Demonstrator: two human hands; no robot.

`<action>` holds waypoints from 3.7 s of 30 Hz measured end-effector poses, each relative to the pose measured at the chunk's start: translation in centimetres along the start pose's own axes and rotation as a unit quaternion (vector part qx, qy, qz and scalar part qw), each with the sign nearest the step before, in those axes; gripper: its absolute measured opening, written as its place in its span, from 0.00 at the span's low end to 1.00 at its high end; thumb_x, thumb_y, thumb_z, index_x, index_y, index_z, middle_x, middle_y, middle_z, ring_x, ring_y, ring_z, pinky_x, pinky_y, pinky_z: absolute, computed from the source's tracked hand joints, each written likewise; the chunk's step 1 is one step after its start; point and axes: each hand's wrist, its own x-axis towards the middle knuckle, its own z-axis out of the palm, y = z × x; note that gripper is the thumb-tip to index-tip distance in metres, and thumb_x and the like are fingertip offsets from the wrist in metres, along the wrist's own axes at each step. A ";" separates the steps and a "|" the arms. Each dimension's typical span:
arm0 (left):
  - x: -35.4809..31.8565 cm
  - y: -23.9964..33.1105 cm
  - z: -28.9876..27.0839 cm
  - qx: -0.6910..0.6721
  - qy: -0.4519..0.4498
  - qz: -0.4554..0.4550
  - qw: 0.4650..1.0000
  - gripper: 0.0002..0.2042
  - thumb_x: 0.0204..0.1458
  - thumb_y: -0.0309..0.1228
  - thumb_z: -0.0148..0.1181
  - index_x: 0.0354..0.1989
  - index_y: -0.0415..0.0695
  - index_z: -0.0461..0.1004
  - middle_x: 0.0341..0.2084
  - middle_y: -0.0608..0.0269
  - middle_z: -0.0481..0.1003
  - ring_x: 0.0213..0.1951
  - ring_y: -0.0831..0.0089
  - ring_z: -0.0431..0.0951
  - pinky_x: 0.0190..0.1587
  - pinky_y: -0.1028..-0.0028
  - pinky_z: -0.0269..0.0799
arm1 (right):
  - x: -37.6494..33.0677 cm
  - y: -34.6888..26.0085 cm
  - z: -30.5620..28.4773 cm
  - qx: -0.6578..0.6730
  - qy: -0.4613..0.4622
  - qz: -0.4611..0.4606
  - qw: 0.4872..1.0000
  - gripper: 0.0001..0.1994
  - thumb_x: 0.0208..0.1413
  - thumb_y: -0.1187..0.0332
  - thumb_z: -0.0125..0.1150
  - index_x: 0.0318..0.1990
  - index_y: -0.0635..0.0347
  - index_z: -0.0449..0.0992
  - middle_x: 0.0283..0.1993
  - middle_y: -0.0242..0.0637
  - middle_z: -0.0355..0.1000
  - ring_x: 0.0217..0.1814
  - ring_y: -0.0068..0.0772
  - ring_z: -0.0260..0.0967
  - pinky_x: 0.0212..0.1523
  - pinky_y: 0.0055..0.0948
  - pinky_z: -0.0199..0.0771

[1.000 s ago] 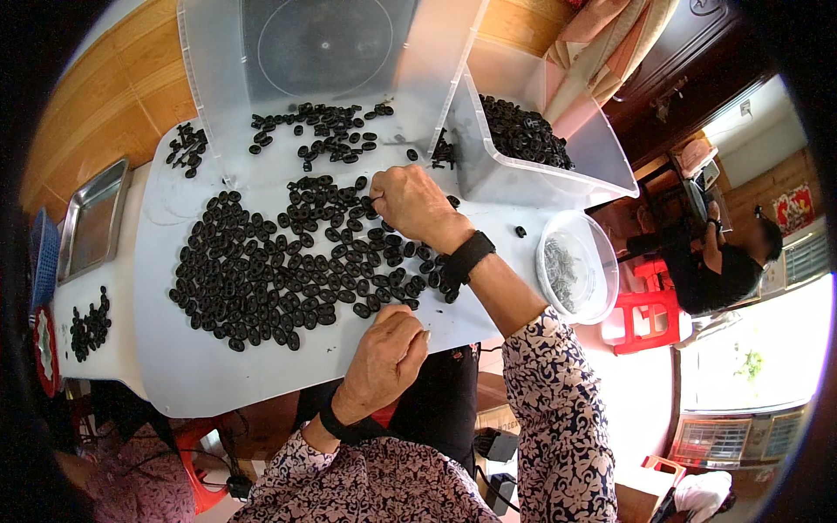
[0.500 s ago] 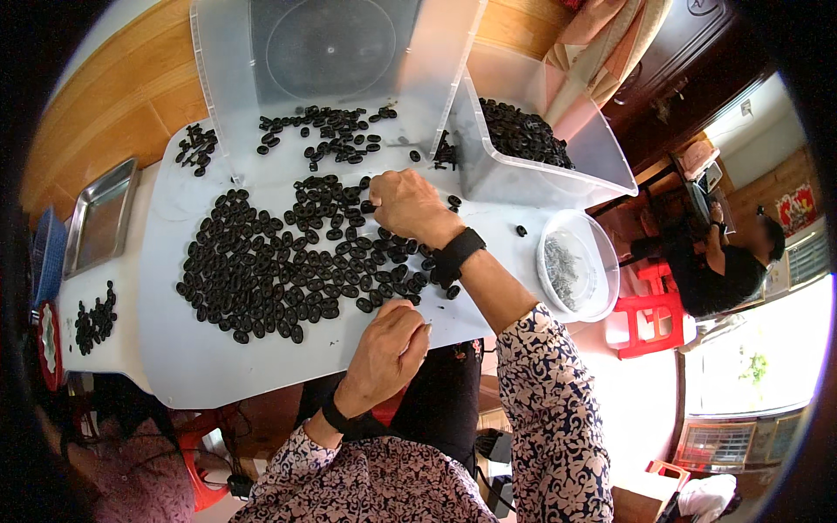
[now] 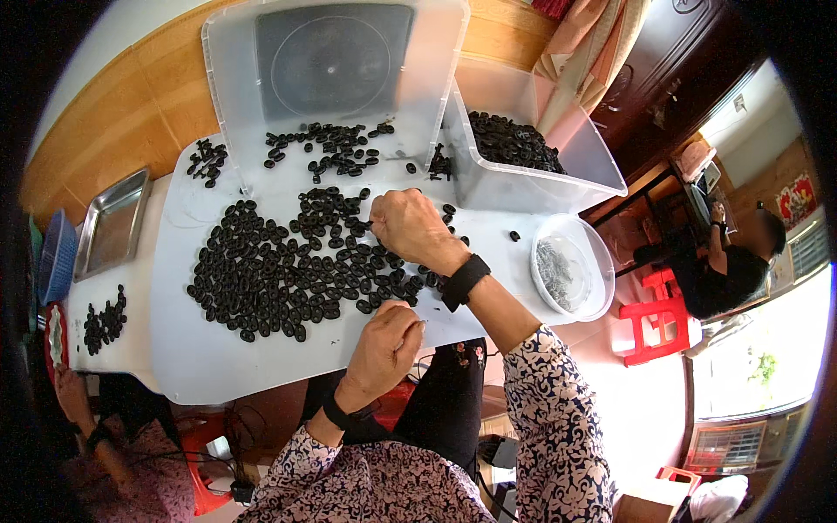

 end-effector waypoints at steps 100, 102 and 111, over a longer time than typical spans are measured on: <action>-0.3 1.1 1.5 -0.010 0.018 -0.092 0.996 0.03 0.55 0.22 0.50 0.32 0.36 0.70 0.16 0.68 0.65 0.20 0.85 0.62 0.21 0.81 0.58 | -19.1 17.5 -13.5 -0.282 0.003 0.268 0.921 0.06 0.41 0.76 0.60 0.29 0.70 0.76 0.32 0.55 0.74 0.36 0.53 0.75 0.40 0.43 0.77; -0.2 1.3 1.3 -0.012 0.019 -0.102 0.994 0.03 0.55 0.21 0.50 0.32 0.36 0.69 0.16 0.68 0.65 0.20 0.85 0.62 0.22 0.82 0.58 | -18.7 16.3 -14.5 -0.212 0.063 0.259 0.940 0.06 0.39 0.75 0.61 0.26 0.69 0.76 0.28 0.54 0.74 0.32 0.51 0.75 0.37 0.41 0.76; -0.4 0.7 1.1 -0.049 0.049 -0.109 0.992 0.05 0.56 0.25 0.51 0.33 0.35 0.71 0.18 0.67 0.67 0.20 0.85 0.63 0.22 0.81 0.60 | -15.5 2.7 -9.7 0.326 0.092 0.199 0.920 0.10 0.52 0.81 0.57 0.42 0.68 0.78 0.32 0.32 0.75 0.33 0.16 0.71 0.38 0.18 0.74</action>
